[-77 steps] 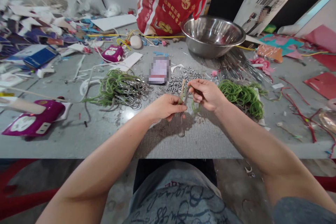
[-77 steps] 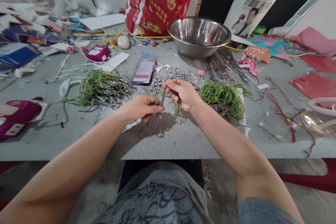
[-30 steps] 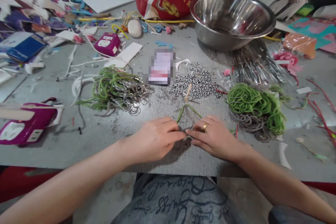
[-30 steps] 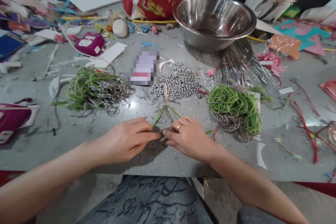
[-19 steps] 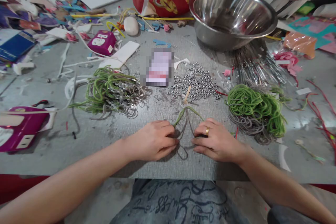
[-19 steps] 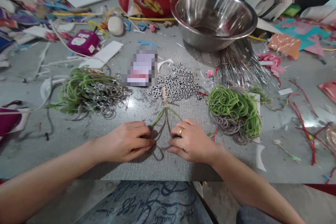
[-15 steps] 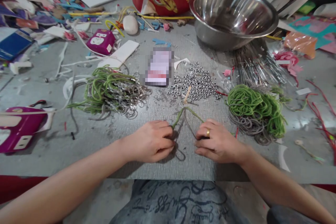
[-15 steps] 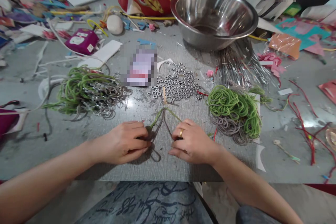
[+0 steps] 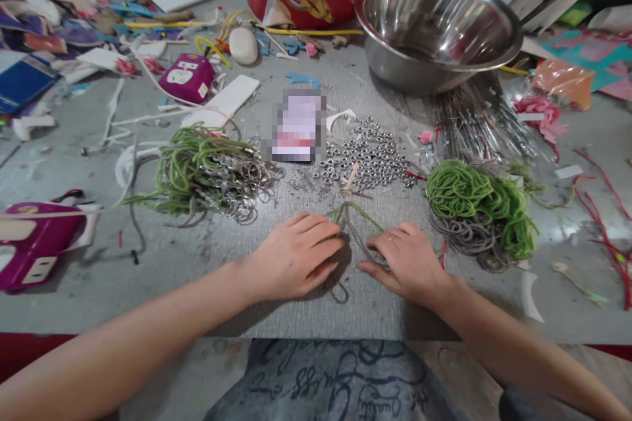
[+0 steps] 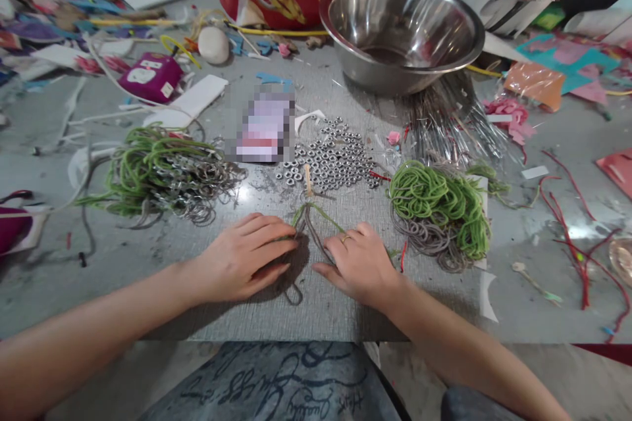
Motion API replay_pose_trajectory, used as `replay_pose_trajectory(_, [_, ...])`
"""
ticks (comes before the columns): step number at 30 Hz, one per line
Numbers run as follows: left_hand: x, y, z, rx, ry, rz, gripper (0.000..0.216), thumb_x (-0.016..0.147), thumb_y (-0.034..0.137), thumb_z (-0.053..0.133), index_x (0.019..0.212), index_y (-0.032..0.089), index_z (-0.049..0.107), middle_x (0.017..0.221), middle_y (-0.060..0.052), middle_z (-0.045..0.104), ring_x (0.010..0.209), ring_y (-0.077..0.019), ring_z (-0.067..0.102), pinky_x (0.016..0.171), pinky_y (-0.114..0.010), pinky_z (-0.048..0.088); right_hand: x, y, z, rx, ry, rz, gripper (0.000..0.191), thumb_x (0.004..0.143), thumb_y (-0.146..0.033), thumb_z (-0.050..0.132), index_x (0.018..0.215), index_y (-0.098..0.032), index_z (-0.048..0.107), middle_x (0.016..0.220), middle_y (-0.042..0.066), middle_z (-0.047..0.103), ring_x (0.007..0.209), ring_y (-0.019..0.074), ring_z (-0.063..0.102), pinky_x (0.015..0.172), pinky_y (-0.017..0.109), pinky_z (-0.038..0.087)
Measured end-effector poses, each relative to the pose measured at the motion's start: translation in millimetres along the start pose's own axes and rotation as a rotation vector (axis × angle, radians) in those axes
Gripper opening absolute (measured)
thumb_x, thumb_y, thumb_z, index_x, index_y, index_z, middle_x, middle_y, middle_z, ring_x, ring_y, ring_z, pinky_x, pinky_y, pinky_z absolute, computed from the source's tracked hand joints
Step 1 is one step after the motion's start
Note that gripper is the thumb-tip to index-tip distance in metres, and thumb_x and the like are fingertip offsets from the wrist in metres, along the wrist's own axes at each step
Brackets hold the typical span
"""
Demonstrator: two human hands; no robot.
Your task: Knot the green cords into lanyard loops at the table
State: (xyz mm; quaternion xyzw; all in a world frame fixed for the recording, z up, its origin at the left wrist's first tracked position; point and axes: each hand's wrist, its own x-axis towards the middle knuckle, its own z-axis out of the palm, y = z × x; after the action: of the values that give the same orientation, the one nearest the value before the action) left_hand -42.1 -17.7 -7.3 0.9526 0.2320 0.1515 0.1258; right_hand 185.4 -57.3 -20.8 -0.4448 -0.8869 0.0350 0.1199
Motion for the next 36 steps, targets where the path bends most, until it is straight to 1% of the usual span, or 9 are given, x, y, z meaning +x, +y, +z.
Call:
replay_pose_trajectory(5, [-2, 0, 10, 0.045, -0.022, 0.011, 0.028, 0.086, 0.031, 0.049, 0.104, 0.014, 0.062, 0.11, -0.011, 0.065, 0.109, -0.025, 0.053, 0.088, -0.04, 0.042, 0, -4, 2, -0.036, -0.069, 0.013, 0.025, 0.087, -0.021, 0.044, 0.067, -0.017, 0.058, 0.053, 0.001, 0.06, 0.052, 0.0142, 0.053, 0.062, 0.032, 0.023])
replay_pose_trajectory(11, [-9, 1, 14, 0.03, -0.004, 0.07, 0.032, 0.087, 0.033, 0.047, 0.112, 0.016, 0.06, 0.119, -0.006, 0.063, 0.114, -0.0252, 0.051, 0.095, -0.04, 0.035, 2, -5, -6, 0.418, -0.06, 0.078, 0.016, 0.086, -0.023, 0.048, 0.071, -0.02, 0.053, 0.053, -0.005, 0.056, 0.051, 0.0099, 0.048, 0.063, 0.027, 0.03])
replay_pose_trajectory(15, [-7, 3, 14, -0.004, -0.02, 0.122, 0.03, 0.087, 0.033, 0.048, 0.109, 0.018, 0.061, 0.118, -0.004, 0.064, 0.112, -0.0248, 0.052, 0.095, -0.04, 0.033, 6, -4, -5, 0.562, -0.002, 0.049, 0.016, 0.088, -0.025, 0.049, 0.073, -0.02, 0.054, 0.071, -0.001, 0.064, 0.069, 0.0119, 0.055, 0.071, 0.027, 0.035])
replay_pose_trajectory(20, [-6, 5, 12, -0.061, -0.019, 0.181, 0.024, 0.087, 0.029, 0.048, 0.103, 0.02, 0.063, 0.105, -0.003, 0.069, 0.106, -0.0221, 0.054, 0.093, -0.038, 0.032, 8, -3, 4, 0.424, -0.024, -0.057, 0.019, 0.09, -0.028, 0.046, 0.078, -0.021, 0.059, 0.096, 0.002, 0.069, 0.086, 0.0169, 0.053, 0.077, 0.033, 0.033])
replay_pose_trajectory(23, [-8, 5, 9, -0.102, 0.021, 0.214, 0.019, 0.085, 0.026, 0.048, 0.093, 0.021, 0.065, 0.094, -0.002, 0.071, 0.099, -0.0205, 0.056, 0.09, -0.037, 0.034, 7, -5, 6, 0.288, -0.033, -0.127, 0.019, 0.09, -0.03, 0.046, 0.085, -0.021, 0.062, 0.099, 0.002, 0.07, 0.086, 0.0183, 0.05, 0.077, 0.035, 0.029])
replay_pose_trajectory(27, [-8, 3, 5, -0.112, 0.1, 0.164, 0.018, 0.084, 0.024, 0.046, 0.08, 0.019, 0.063, 0.082, -0.003, 0.069, 0.089, -0.0184, 0.057, 0.083, -0.035, 0.039, 3, -7, 4, 0.211, -0.037, -0.192, 0.021, 0.089, -0.034, 0.048, 0.095, -0.021, 0.063, 0.095, 0.002, 0.068, 0.085, 0.018, 0.048, 0.076, 0.035, 0.027])
replay_pose_trajectory(30, [-5, 2, 6, -0.091, 0.132, 0.086, 0.02, 0.084, 0.026, 0.046, 0.09, 0.015, 0.062, 0.092, -0.007, 0.067, 0.091, -0.0196, 0.055, 0.08, -0.034, 0.041, 1, -7, 3, 0.187, -0.035, -0.225, 0.024, 0.088, -0.039, 0.048, 0.092, -0.021, 0.065, 0.089, 0.003, 0.066, 0.082, 0.018, 0.047, 0.075, 0.034, 0.027])
replay_pose_trajectory(33, [-1, 2, 10, -0.054, 0.037, 0.064, 0.028, 0.086, 0.031, 0.046, 0.103, 0.014, 0.06, 0.108, -0.008, 0.064, 0.101, -0.0227, 0.052, 0.083, -0.037, 0.039, 1, -8, 2, 0.176, -0.055, -0.249, 0.025, 0.087, -0.042, 0.051, 0.091, -0.022, 0.066, 0.082, 0.002, 0.064, 0.079, 0.0178, 0.045, 0.074, 0.034, 0.026])
replay_pose_trajectory(36, [2, 2, 13, -0.024, -0.057, 0.069, 0.028, 0.088, 0.036, 0.044, 0.101, 0.017, 0.061, 0.113, -0.007, 0.062, 0.106, -0.0252, 0.05, 0.085, -0.04, 0.037, 2, -8, 1, 0.178, -0.088, -0.262, 0.027, 0.086, -0.043, 0.051, 0.091, -0.022, 0.066, 0.081, 0.002, 0.063, 0.076, 0.0172, 0.045, 0.074, 0.034, 0.026])
